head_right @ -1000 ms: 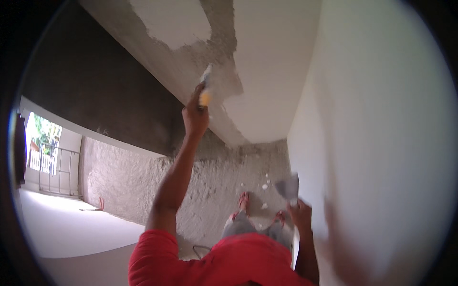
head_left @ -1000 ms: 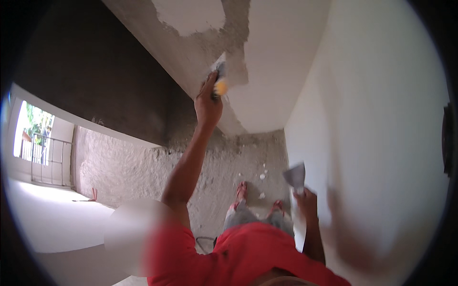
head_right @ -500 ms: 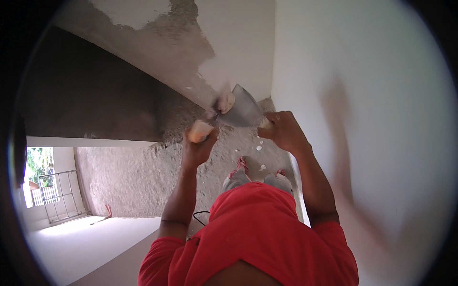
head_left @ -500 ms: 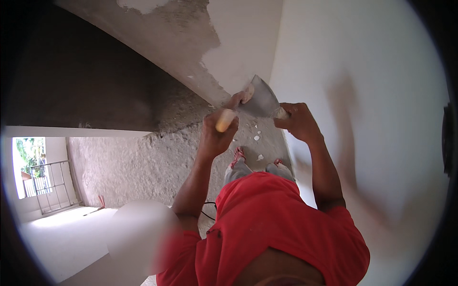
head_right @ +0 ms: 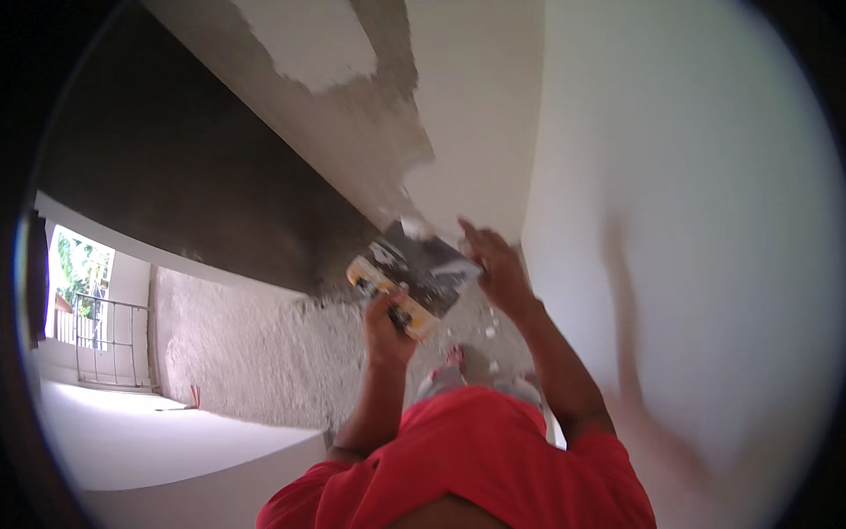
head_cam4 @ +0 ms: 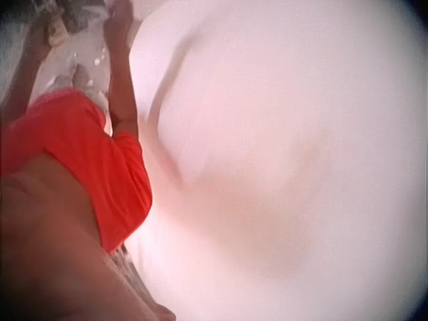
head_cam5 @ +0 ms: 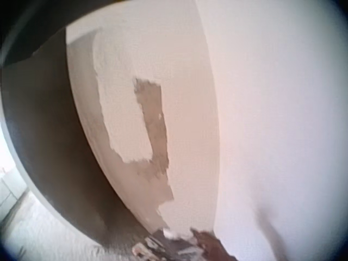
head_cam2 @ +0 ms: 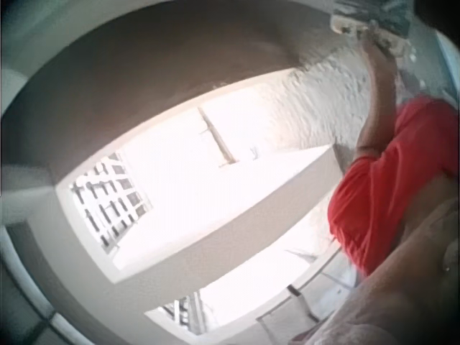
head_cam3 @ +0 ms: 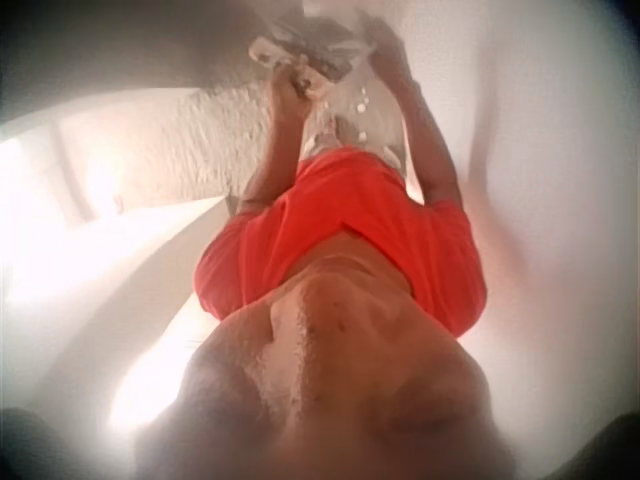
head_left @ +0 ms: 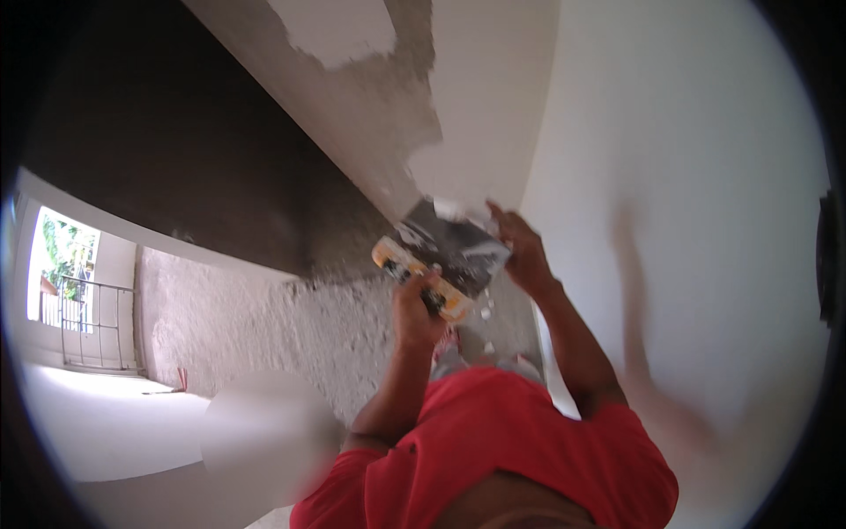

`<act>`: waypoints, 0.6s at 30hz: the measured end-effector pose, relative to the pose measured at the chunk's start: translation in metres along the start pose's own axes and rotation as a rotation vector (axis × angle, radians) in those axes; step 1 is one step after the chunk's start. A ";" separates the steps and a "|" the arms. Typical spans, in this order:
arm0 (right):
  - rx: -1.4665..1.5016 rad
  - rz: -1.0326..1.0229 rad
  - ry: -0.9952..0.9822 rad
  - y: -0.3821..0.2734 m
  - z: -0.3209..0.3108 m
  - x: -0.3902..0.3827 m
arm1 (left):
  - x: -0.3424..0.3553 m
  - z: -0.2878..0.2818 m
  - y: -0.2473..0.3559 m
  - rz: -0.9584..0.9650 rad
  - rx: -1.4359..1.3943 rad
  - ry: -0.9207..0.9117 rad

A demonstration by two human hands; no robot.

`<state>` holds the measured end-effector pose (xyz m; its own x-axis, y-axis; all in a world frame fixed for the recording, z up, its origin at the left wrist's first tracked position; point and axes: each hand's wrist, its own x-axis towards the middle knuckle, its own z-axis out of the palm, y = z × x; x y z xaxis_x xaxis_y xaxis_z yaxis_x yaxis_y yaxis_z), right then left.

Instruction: The person applies plaster to a wall using a trowel and a hawk. They repeatedly scoop plaster from the hawk and spread it onto the wall surface, smoothing it with the trowel.

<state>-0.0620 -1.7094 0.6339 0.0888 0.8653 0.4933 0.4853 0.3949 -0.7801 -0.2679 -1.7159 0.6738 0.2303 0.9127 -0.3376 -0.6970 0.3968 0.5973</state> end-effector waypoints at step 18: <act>-0.090 0.443 0.157 0.088 0.051 -0.176 | 0.107 0.456 0.392 2.710 1.594 0.262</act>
<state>-0.0794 -1.8114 0.4590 0.4312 0.8845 0.1779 0.4434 -0.0360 -0.8956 -0.2069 -1.4180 1.2035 0.4274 -0.3328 0.8406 0.8013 -0.2910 -0.5227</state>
